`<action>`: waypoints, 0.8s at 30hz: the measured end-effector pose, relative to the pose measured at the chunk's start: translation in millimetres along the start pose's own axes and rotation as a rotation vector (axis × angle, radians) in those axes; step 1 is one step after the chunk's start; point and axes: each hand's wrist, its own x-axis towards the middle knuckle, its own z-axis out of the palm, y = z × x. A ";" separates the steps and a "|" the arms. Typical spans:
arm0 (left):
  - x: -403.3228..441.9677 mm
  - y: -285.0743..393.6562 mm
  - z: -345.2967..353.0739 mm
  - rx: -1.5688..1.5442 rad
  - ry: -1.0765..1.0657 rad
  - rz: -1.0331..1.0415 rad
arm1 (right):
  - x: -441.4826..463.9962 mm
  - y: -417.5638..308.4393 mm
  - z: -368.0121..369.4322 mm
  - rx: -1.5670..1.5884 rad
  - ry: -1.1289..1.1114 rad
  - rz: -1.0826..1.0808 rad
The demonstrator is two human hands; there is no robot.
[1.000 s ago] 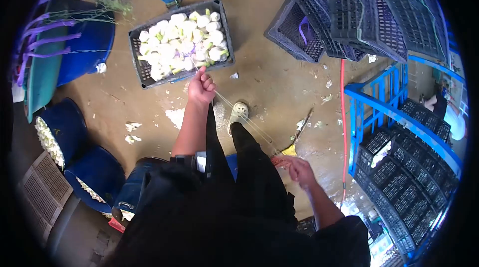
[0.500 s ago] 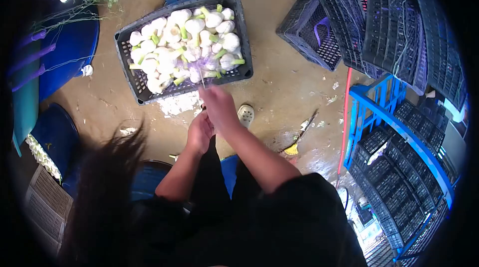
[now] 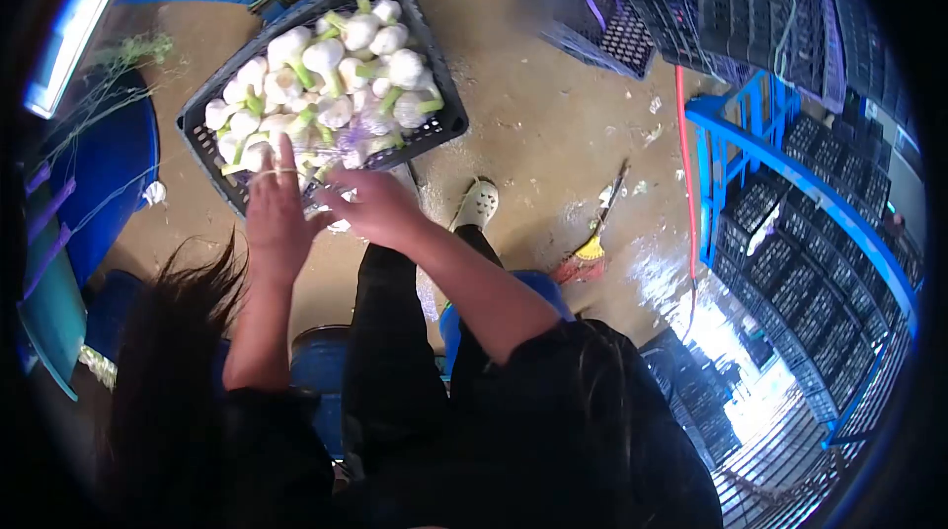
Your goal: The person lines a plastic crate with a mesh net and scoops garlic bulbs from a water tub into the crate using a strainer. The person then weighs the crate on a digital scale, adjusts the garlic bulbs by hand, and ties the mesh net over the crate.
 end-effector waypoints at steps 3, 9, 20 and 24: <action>22.0 2.6 2.8 0.022 -0.123 0.201 | 11.5 40.9 14.9 0.634 -0.180 -0.014; 65.6 25.1 83.3 0.060 0.222 0.689 | -5.6 59.5 6.3 0.497 0.087 0.015; 89.4 25.4 125.1 -1.115 0.430 -0.296 | 102.7 64.3 -56.5 0.666 0.469 0.158; 140.8 -37.1 174.9 -0.850 0.177 -0.585 | -5.0 284.1 -30.9 0.461 0.327 0.334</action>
